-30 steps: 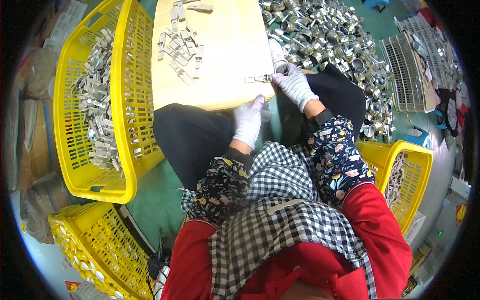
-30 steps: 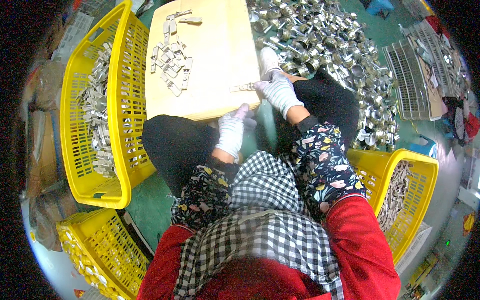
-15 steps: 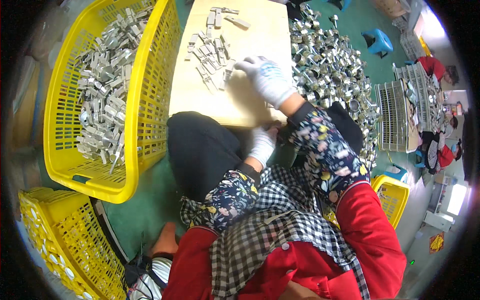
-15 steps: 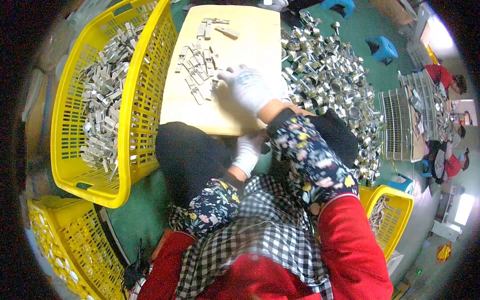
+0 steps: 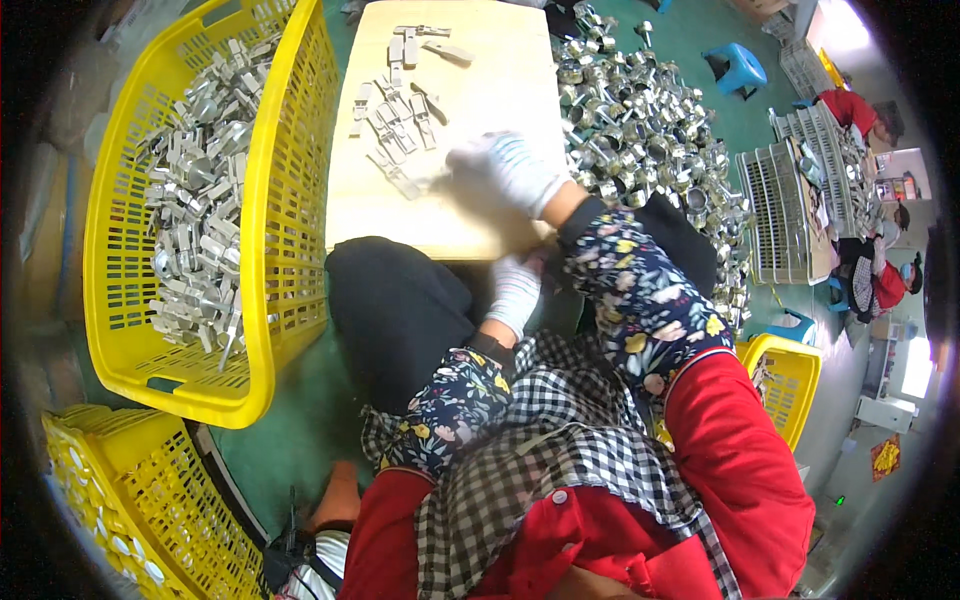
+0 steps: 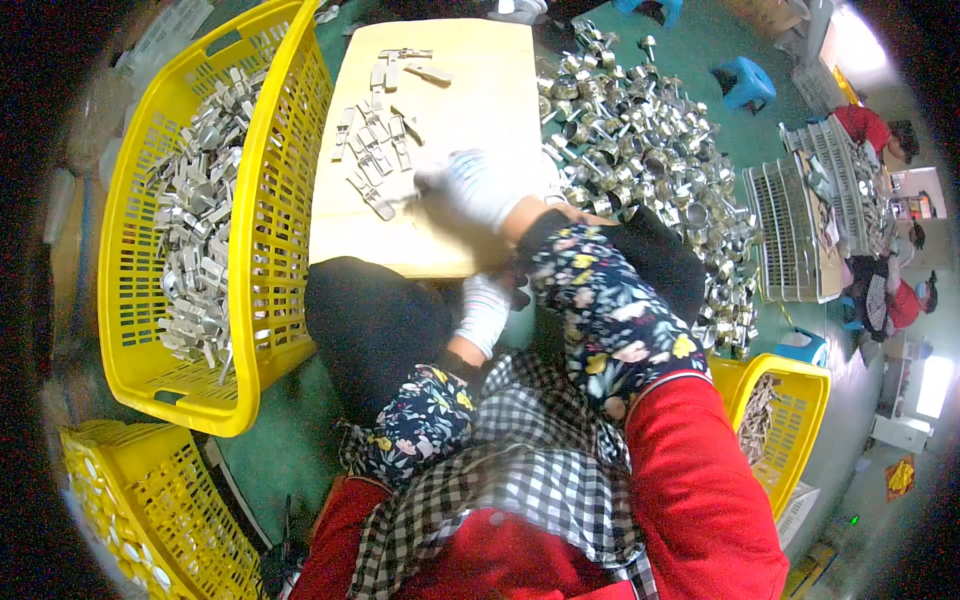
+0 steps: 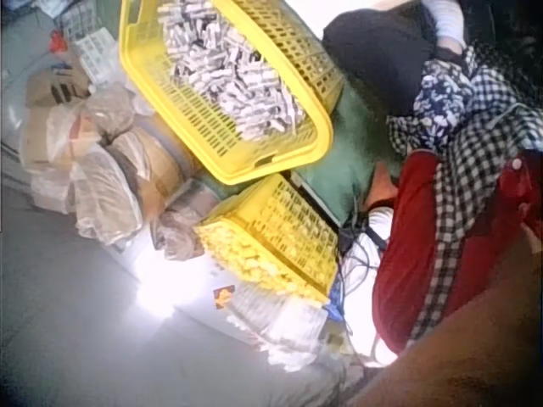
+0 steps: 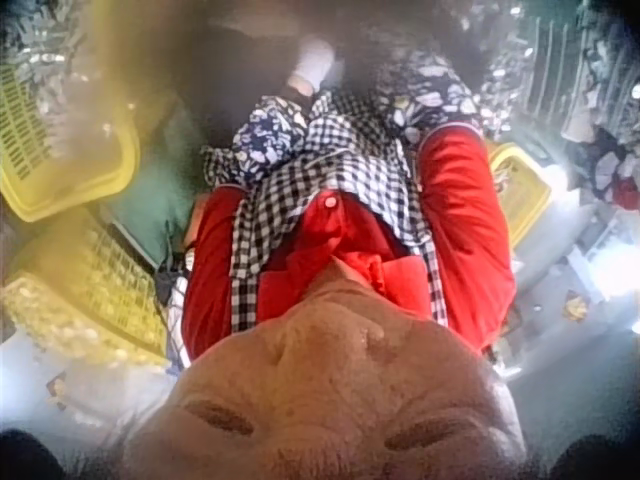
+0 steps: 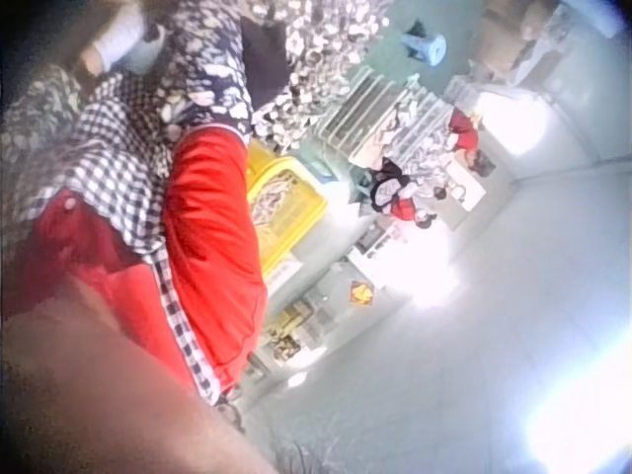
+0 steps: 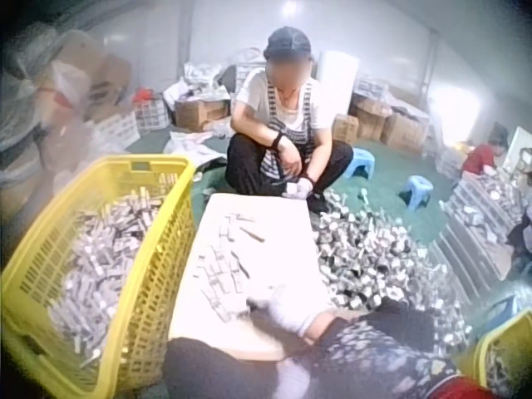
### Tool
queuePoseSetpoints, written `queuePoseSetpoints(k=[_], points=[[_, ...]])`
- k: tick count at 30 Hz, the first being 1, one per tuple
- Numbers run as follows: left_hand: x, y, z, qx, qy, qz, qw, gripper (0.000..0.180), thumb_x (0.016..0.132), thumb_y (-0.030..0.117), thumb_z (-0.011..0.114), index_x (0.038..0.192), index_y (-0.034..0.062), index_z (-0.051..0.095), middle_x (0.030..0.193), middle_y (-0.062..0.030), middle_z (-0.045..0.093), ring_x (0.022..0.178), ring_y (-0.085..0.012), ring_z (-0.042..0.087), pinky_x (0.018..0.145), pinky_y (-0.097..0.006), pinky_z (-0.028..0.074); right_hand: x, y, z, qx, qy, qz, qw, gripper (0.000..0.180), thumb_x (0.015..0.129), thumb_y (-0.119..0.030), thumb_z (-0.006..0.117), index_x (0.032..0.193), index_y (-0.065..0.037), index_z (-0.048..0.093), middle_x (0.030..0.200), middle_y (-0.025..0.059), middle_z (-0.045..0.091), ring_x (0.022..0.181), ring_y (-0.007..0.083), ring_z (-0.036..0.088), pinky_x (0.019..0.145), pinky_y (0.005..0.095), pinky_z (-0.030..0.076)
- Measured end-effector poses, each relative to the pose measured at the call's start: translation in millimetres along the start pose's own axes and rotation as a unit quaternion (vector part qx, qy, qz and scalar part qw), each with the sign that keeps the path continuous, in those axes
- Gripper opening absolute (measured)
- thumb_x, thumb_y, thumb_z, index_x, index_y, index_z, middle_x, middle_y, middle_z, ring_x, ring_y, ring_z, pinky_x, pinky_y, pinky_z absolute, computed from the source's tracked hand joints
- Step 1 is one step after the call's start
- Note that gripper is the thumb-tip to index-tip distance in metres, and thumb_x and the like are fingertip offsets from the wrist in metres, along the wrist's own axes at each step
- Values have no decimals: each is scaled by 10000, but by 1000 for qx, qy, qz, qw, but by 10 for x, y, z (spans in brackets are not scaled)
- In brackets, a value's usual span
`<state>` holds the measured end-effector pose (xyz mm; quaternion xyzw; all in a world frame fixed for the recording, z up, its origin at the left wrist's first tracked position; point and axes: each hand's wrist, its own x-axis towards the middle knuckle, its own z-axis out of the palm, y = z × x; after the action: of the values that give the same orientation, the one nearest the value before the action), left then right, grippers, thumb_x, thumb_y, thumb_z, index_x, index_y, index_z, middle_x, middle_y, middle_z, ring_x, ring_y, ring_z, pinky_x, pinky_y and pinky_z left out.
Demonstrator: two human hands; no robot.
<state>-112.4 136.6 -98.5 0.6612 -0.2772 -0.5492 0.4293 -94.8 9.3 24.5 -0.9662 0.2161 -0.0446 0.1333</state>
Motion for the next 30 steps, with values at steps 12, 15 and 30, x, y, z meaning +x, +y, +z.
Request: queuePoseSetpoints(k=[12,15,30], points=[[-254,320,-201,-133,-11,-93,987,252,822,273,567,863,26,599,630,-68,600,518,-148,547,514,-252,436,-1091,767,262,394,159,336,840,234,744,-189,644,909,-23,634,751,30,607,658,107,528,616,241,433],[-251,355,-196,-141,19,-86,986,320,805,265,588,860,-50,592,662,-109,606,493,-166,556,478,-264,459,-1000,816,416,434,154,369,807,235,729,-183,659,892,-17,636,765,41,613,682,128,536,636,270,437],[-256,345,-235,-107,16,-104,989,310,807,264,583,865,-40,590,713,-105,611,519,-152,567,493,-260,464,-923,808,450,515,107,344,778,197,726,-172,662,844,-16,633,658,19,580,548,95,509,476,235,407]])
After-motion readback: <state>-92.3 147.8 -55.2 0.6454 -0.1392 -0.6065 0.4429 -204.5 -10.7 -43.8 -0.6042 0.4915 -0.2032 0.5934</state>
